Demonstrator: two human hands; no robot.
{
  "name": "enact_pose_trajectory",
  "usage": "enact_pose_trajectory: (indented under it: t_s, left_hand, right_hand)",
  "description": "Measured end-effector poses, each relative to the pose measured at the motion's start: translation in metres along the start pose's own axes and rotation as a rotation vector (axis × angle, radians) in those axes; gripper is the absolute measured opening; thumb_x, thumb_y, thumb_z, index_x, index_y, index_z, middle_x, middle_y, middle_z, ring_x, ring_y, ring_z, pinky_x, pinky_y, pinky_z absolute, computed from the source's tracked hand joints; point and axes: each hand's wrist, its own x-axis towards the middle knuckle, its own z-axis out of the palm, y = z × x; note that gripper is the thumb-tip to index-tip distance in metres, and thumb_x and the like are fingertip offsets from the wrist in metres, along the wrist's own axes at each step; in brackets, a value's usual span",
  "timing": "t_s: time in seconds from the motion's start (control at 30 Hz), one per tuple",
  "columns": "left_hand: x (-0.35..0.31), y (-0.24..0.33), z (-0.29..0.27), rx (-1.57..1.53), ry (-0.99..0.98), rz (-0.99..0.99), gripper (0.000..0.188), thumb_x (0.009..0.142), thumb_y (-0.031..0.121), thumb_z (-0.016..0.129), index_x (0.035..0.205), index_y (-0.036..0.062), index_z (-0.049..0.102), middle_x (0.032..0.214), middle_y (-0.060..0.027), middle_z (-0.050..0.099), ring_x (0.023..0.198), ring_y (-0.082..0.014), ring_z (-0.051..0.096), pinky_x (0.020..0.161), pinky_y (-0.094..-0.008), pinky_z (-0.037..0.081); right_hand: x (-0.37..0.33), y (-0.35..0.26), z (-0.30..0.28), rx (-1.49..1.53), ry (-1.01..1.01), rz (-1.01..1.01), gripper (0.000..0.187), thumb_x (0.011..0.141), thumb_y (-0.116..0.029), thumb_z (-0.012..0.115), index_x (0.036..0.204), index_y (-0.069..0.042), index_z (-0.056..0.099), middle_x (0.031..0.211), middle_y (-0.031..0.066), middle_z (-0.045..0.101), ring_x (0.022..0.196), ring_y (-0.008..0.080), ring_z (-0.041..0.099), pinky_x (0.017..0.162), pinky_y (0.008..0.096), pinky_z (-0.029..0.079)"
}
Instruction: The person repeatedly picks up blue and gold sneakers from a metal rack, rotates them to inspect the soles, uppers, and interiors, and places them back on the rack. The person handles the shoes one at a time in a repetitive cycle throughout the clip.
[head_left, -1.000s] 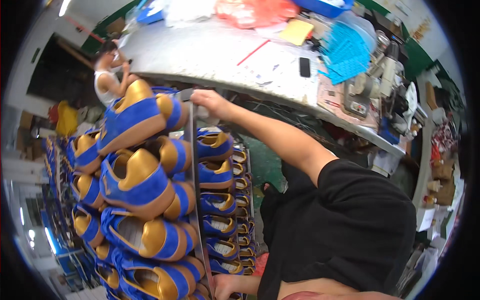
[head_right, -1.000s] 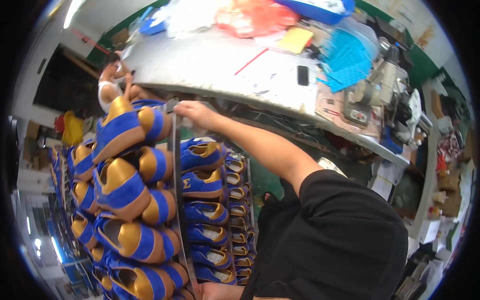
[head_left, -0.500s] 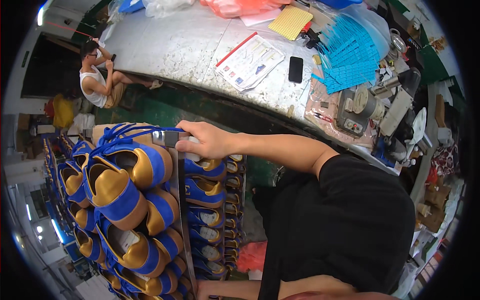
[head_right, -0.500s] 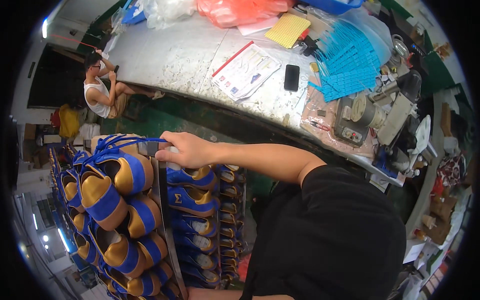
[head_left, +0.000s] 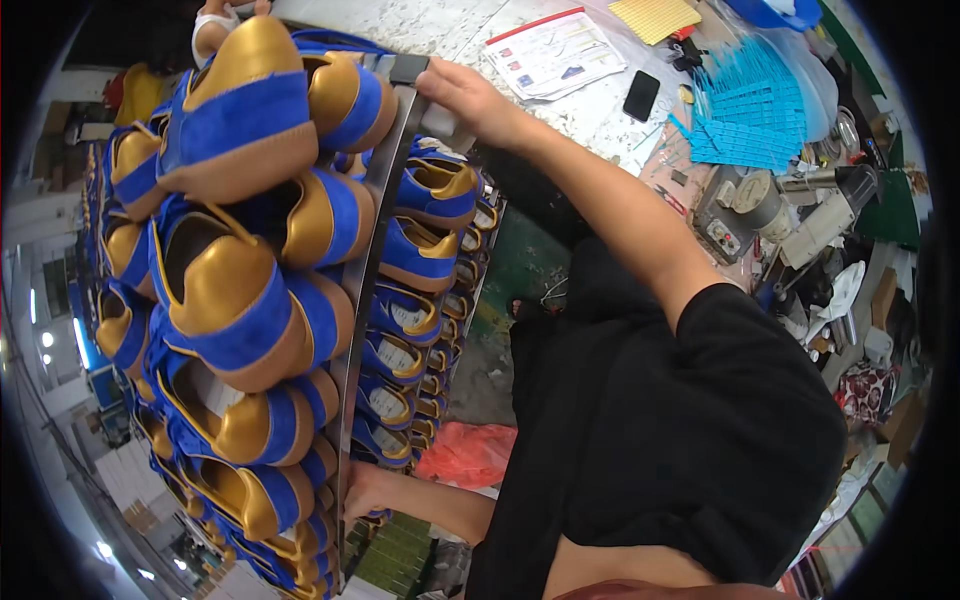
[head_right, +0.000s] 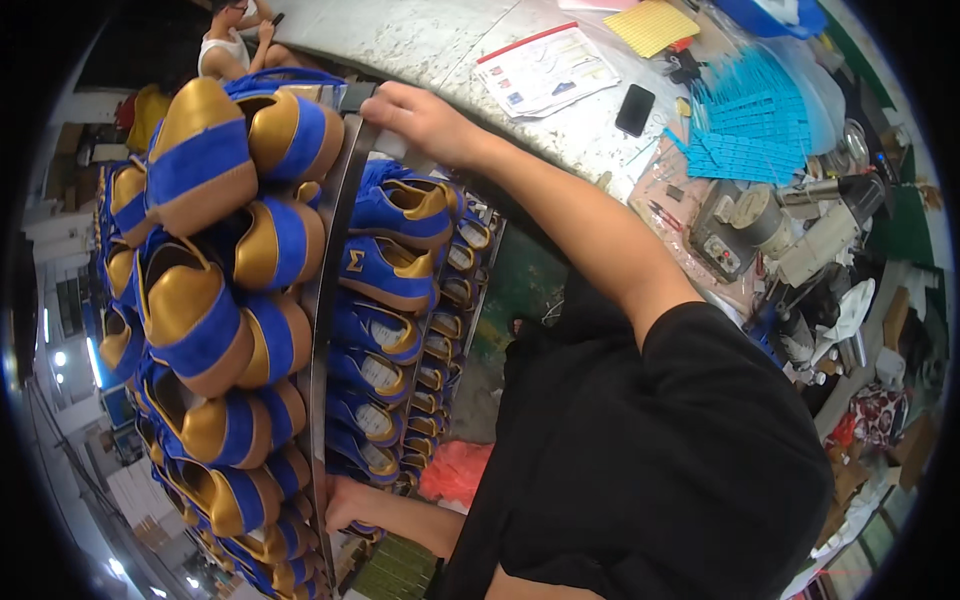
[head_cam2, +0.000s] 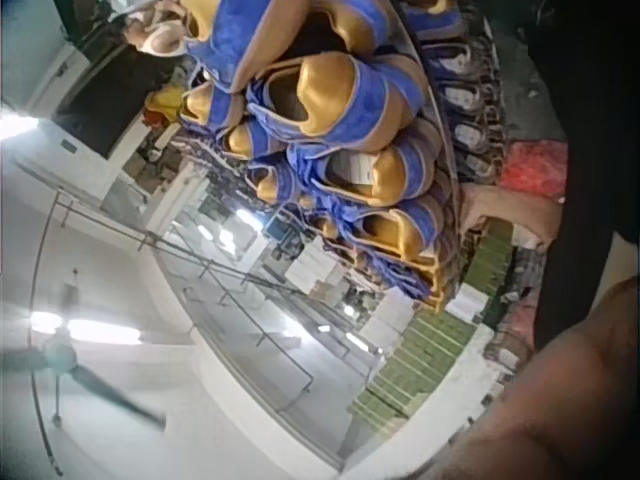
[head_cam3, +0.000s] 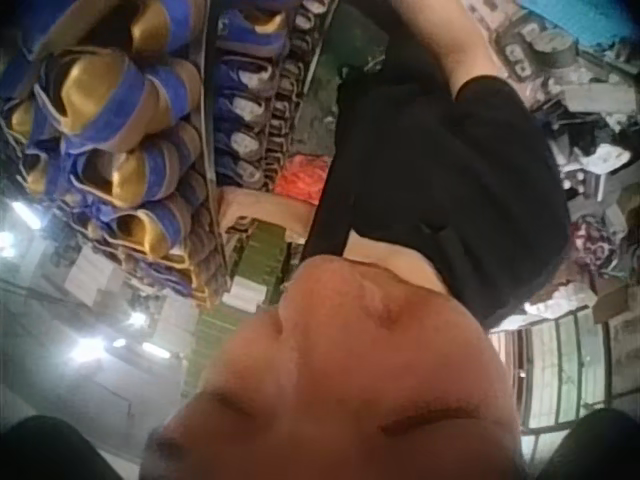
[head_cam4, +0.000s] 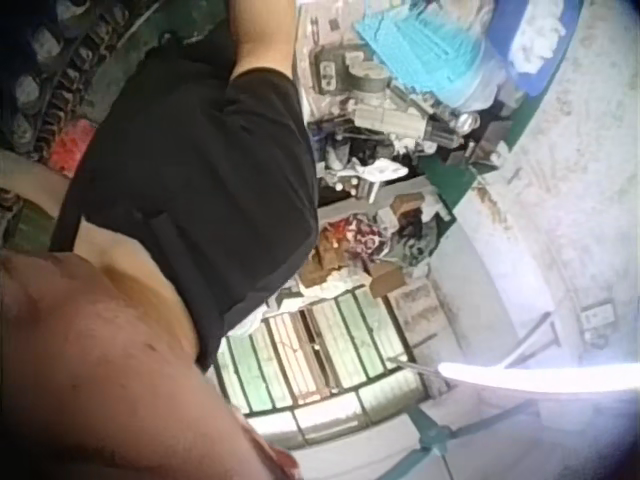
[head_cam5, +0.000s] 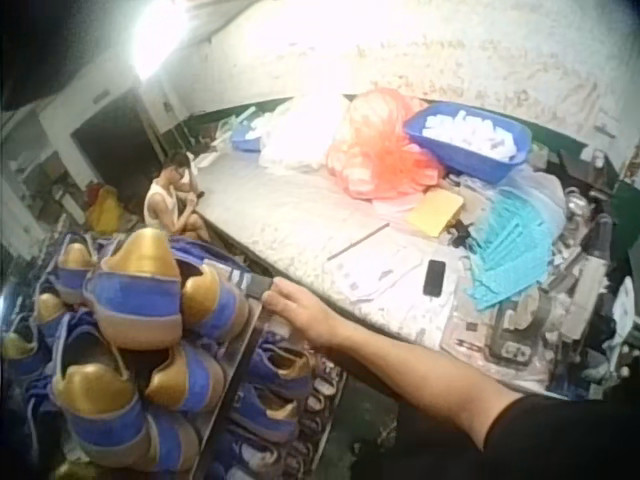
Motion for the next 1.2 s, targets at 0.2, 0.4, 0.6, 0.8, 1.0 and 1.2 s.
enact_pose_trajectory:
  t_s: [0.2, 0.4, 0.6, 0.8, 1.0, 1.2]
  left_hand:
    - [-0.020, -0.009, -0.134, 0.427, -0.475, 0.008, 0.045, 0.100, 0.044, 0.040, 0.105, 0.0038, 0.058, 0.097, -0.0069, 0.061, 0.089, -0.0204, 0.058, 0.078, -0.0342, 0.047]
    - [-0.230, -0.037, -0.234, 1.113, -0.643, -1.132, 0.026, 0.093, 0.021, 0.049, 0.080, 0.0052, 0.064, 0.081, -0.0070, 0.063, 0.081, -0.0262, 0.063, 0.069, -0.0414, 0.050]
    - [-0.248, -0.058, -0.317, 1.387, -0.882, -1.437, 0.025, 0.094, 0.024, 0.050, 0.089, 0.0039, 0.064, 0.083, -0.0075, 0.063, 0.082, -0.0255, 0.062, 0.072, -0.0397, 0.050]
    - [-0.223, -0.105, -0.407, 1.671, -1.024, -1.521, 0.027, 0.096, 0.026, 0.050, 0.098, 0.0026, 0.063, 0.085, -0.0080, 0.063, 0.083, -0.0248, 0.062, 0.075, -0.0379, 0.050]
    - [-0.182, -0.214, -0.453, 1.900, -1.698, -0.968, 0.032, 0.097, 0.029, 0.051, 0.107, 0.0014, 0.063, 0.087, -0.0085, 0.064, 0.084, -0.0242, 0.062, 0.078, -0.0362, 0.051]
    - [-0.285, -0.310, -0.356, 1.349, -1.686, -0.474, 0.041, 0.088, 0.029, 0.068, 0.120, 0.0039, 0.060, 0.119, -0.0191, 0.058, 0.109, -0.0317, 0.059, 0.097, -0.0384, 0.044]
  right_hand:
    - [-0.034, -0.012, 0.007, -0.061, 0.096, -0.025, 0.053, 0.098, -0.043, 0.052, 0.131, -0.002, 0.045, 0.124, 0.0139, 0.052, 0.117, 0.0204, 0.048, 0.100, 0.0332, 0.039]
    - [-0.236, 0.093, -0.048, -0.430, 0.134, 0.370, 0.059, 0.096, -0.029, 0.059, 0.140, 0.002, 0.036, 0.139, 0.0247, 0.043, 0.129, 0.0357, 0.047, 0.108, 0.0420, 0.037]
    - [-0.461, 0.157, -0.138, -0.658, 0.080, 1.086, 0.054, 0.094, -0.038, 0.058, 0.130, 0.001, 0.051, 0.122, 0.0250, 0.058, 0.111, 0.0389, 0.058, 0.098, 0.0423, 0.045]
    - [-0.438, 0.170, -0.125, -0.992, -0.082, 1.082, 0.065, 0.087, -0.042, 0.065, 0.134, -0.001, 0.047, 0.130, 0.0227, 0.054, 0.119, 0.0389, 0.053, 0.099, 0.0473, 0.044]
    - [-0.469, 0.215, -0.128, -1.266, -0.079, 0.954, 0.054, 0.081, -0.031, 0.072, 0.126, -0.005, 0.055, 0.132, 0.0174, 0.049, 0.118, 0.0380, 0.048, 0.096, 0.0492, 0.044]
    - [-0.516, 0.266, -0.135, -1.305, 0.089, 0.680, 0.022, 0.084, -0.022, 0.068, 0.099, -0.005, 0.066, 0.123, 0.0130, 0.056, 0.115, 0.0337, 0.050, 0.092, 0.0471, 0.042]
